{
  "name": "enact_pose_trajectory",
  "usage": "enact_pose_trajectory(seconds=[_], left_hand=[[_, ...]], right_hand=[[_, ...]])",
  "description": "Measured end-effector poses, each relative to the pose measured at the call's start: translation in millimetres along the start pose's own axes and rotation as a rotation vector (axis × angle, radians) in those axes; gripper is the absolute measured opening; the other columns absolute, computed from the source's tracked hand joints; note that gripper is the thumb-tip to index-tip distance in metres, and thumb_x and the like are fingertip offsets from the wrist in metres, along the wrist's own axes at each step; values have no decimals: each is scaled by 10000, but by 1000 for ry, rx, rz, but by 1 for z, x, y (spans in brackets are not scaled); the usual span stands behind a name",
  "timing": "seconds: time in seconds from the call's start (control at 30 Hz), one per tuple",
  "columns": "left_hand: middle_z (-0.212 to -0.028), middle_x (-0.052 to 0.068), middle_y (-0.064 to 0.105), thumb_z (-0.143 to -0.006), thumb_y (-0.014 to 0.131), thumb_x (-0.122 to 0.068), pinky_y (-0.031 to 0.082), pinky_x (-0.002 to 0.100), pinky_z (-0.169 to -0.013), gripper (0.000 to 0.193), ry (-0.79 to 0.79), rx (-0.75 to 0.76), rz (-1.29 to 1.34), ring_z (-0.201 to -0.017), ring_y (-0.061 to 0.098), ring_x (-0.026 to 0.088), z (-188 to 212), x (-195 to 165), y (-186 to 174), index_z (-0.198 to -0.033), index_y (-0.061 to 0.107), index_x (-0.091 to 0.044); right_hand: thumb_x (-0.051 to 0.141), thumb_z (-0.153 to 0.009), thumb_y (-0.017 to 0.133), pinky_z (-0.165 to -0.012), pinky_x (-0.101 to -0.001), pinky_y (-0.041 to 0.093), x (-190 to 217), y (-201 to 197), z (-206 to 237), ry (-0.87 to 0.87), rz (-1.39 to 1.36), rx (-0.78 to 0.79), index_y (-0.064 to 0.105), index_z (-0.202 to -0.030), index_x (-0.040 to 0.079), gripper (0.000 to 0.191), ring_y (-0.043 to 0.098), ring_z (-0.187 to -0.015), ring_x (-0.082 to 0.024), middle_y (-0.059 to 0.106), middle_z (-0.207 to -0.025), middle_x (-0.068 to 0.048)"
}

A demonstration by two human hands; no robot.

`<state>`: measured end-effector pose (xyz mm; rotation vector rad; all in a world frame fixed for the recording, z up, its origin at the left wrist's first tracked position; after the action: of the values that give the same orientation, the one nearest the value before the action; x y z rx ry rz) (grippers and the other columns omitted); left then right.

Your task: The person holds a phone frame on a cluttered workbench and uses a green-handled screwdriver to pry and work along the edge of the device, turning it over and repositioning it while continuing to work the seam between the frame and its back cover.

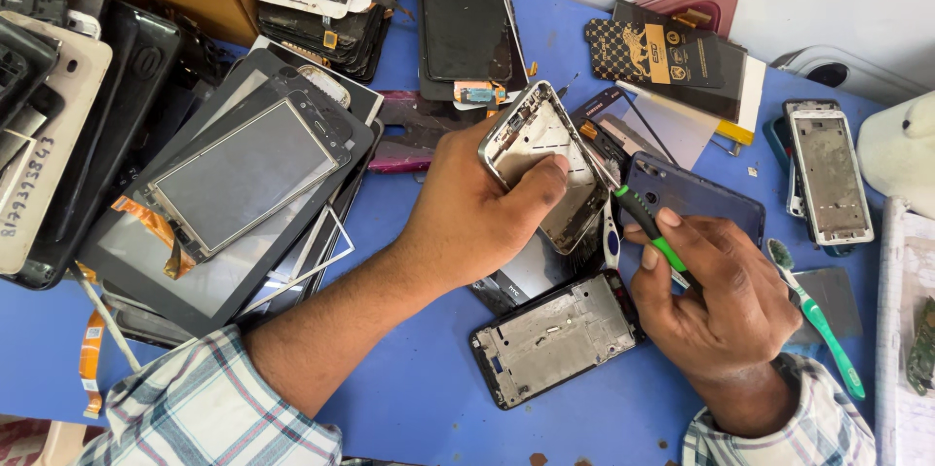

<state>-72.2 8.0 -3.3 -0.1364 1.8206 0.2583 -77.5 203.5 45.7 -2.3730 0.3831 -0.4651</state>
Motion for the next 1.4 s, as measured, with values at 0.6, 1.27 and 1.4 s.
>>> enact_pose_trajectory(seconds=[0.6, 1.27, 1.4], left_hand=[[-748, -58, 631, -1030, 686, -200, 444, 202, -530, 159, -135, 86, 164, -631, 535, -2, 0, 10, 7, -1042, 674, -41], [-877, -28, 727, -1010, 694, -309, 552, 204, -610, 280, -165, 93, 179, -747, 647, 17, -1, 13, 7, -1119, 728, -54], [-876, -24, 735, -995, 695, -330, 569, 206, -602, 300, -182, 84, 167, -748, 665, 19, -1, 13, 5, -1118, 731, -58]], right_hand=[[-104, -1013, 696, -736, -311, 619, -4, -3, 6, 37, -24, -26, 600, -1238, -63, 248, 779, -883, -288, 729, -979, -215], [-140, -1010, 696, -609, -265, 556, -4, -5, 5, 28, -85, -81, 566, -1251, -70, 282, 759, -948, -288, 704, -1081, -251], [-149, -972, 698, -583, -272, 546, -6, -5, 8, 42, -61, -72, 558, -1208, -75, 284, 755, -931, -306, 702, -1076, -265]])
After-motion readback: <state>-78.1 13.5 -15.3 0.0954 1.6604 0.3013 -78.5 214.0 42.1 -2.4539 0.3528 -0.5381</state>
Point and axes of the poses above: each hand's wrist, its own z-axis away from the middle knuckle, its own y-axis out of the palm, x = y × z, the point moved 8 cm from there along -z, towards the middle knuckle
